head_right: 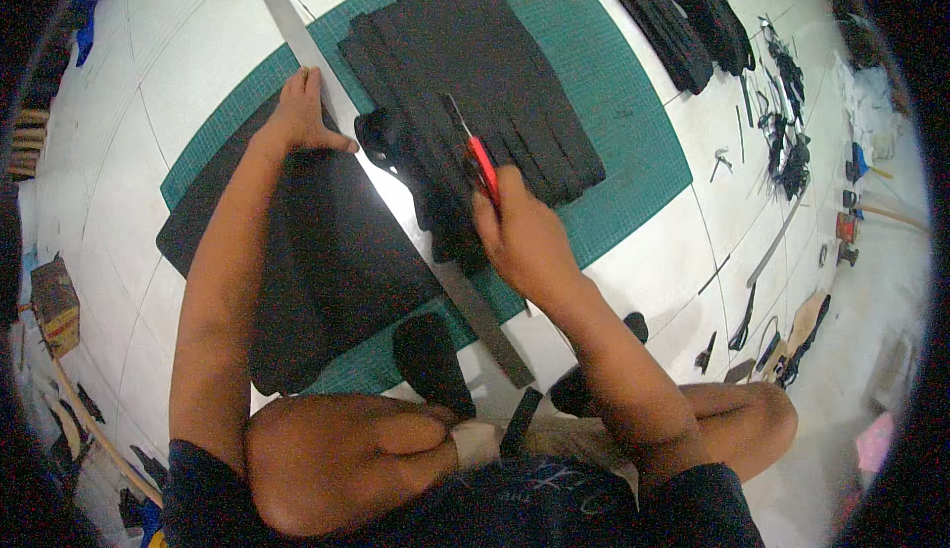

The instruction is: The person cuts strips from a piece of black fabric using a utility knife and a long metal ruler on a green cutting mat.

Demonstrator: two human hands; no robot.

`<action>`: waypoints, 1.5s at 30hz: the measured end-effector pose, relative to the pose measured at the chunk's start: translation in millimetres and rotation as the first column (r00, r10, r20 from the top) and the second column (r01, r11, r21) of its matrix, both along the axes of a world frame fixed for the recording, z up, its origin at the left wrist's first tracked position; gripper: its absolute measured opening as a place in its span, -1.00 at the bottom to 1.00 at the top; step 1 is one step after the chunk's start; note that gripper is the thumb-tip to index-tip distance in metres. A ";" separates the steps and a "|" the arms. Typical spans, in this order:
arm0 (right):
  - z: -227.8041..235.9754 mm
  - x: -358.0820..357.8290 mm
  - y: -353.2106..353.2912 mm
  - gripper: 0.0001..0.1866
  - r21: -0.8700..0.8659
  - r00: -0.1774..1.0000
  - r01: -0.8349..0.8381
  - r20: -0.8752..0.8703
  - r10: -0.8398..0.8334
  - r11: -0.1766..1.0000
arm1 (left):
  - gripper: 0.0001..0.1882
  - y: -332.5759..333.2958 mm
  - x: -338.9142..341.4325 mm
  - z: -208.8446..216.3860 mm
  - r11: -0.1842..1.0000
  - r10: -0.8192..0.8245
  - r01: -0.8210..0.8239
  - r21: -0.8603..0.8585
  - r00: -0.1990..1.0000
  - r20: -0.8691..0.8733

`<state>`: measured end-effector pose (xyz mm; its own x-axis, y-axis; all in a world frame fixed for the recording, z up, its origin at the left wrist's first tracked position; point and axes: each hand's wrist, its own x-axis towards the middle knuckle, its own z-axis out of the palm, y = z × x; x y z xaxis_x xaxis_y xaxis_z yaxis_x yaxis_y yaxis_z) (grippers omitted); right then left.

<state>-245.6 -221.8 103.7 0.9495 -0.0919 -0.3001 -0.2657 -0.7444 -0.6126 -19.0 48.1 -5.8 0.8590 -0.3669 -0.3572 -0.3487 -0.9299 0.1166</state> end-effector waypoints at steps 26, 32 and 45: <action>-87.4 -95.4 -39.9 -0.74 0.184 0.982 0.183 -0.079 -0.171 0.966 | -0.32 -27.5 9.6 10.0 0.544 0.297 -0.482 -0.686 0.876 -0.380; -93.1 -100.6 -38.7 -0.73 0.234 0.966 0.235 -0.165 -0.199 0.943 | -0.14 -30.6 0.4 -5.8 0.788 0.105 -0.105 -0.607 0.994 -0.036; -63.9 -100.1 -6.6 -0.71 0.207 0.965 0.124 -0.253 -0.070 0.970 | -0.01 -27.5 39.9 -10.0 0.345 0.487 -0.655 -0.672 0.737 -0.469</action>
<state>-345.7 -228.4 39.8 0.8352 -0.0859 -0.5431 -0.4907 -0.5621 -0.6658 20.9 20.6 -15.8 0.9326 0.0050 -0.3609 0.3331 -0.3974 0.8551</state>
